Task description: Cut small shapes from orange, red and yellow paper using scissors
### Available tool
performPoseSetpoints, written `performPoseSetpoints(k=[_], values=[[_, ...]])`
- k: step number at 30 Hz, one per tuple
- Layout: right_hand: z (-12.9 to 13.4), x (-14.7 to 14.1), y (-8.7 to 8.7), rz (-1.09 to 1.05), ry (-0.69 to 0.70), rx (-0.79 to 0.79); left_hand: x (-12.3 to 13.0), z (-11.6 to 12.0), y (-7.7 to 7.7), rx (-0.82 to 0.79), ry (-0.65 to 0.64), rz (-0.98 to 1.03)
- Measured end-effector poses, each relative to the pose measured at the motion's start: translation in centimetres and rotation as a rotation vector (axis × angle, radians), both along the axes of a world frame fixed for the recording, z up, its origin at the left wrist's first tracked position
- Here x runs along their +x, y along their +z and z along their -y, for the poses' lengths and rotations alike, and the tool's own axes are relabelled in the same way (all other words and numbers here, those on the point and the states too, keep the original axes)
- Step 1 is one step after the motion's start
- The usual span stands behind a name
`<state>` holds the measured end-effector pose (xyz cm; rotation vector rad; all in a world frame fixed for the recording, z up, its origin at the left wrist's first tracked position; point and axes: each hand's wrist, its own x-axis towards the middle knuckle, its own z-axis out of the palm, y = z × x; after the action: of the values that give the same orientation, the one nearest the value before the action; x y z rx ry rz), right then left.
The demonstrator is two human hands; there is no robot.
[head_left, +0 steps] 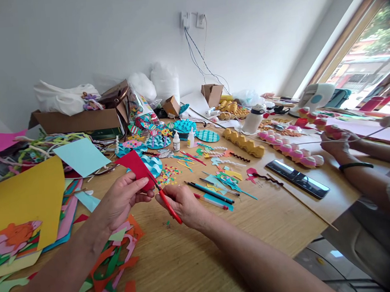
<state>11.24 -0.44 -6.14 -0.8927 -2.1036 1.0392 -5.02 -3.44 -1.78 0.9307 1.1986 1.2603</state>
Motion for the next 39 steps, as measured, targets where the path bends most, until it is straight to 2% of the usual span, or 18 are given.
performPoseSetpoints(k=[6, 13, 21, 33, 39], values=[[-0.09, -0.09, -0.35, -0.004, -0.004, -0.014, -0.21, -0.25, -0.20, 0.026, 0.003, -0.008], [-0.06, -0.13, -0.33, 0.019, -0.010, -0.017, -0.64, -0.39, -0.34, 0.052, 0.085, -0.030], [-0.08, -0.14, -0.33, 0.018, -0.011, -0.017, -0.29, -0.17, -0.34, 0.021, 0.036, -0.038], [-0.13, -0.23, -0.69, 0.013, -0.009, -0.018, -0.02, 0.05, -0.11, -0.001, 0.054, 0.009], [-0.05, -0.20, -0.51, 0.010, -0.023, -0.033, 0.00, 0.08, -0.19, -0.007, 0.013, 0.001]])
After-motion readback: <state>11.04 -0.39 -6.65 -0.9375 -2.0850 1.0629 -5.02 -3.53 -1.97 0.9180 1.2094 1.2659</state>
